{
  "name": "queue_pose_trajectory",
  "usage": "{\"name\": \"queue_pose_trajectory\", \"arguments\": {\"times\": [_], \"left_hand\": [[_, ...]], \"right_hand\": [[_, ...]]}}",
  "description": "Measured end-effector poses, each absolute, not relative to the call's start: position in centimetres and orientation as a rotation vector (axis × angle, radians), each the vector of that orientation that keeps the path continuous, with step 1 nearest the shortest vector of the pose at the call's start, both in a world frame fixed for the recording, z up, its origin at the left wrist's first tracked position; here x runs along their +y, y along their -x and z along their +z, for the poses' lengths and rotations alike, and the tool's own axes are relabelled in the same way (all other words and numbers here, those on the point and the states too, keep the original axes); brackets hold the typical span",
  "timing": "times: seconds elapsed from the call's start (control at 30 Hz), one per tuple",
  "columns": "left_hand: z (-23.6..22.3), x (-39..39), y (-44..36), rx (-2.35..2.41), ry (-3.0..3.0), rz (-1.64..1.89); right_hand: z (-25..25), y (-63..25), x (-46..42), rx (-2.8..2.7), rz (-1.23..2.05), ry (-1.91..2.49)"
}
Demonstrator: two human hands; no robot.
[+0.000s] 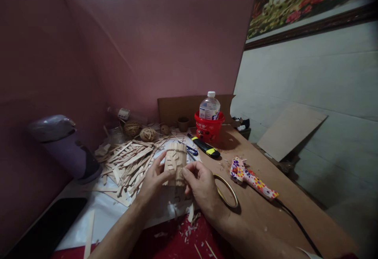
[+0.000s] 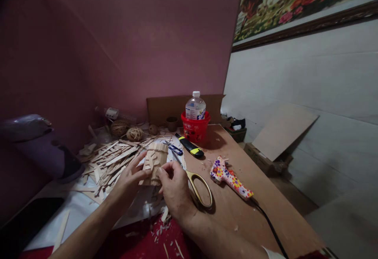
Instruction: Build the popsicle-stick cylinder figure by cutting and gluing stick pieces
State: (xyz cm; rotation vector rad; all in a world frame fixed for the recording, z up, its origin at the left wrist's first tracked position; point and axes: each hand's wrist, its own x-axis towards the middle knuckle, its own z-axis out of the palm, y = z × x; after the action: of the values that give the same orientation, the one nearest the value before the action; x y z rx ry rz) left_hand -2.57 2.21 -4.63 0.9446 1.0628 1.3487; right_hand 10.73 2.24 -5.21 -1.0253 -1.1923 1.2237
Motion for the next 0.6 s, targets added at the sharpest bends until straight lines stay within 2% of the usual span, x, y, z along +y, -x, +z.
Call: {"name": "queue_pose_trajectory", "arguments": {"times": [0.33, 0.6], "left_hand": [[-4.32, 2.14, 2.39, 1.066, -0.944, 1.326], [-4.03, 1.84, 2.26, 1.087, -0.897, 1.345]], "right_hand": [[-5.16, -11.04, 2.25, -1.219, 1.197, 0.962], [-4.89, -10.92, 1.88, -1.149, 1.308, 0.856]]}}
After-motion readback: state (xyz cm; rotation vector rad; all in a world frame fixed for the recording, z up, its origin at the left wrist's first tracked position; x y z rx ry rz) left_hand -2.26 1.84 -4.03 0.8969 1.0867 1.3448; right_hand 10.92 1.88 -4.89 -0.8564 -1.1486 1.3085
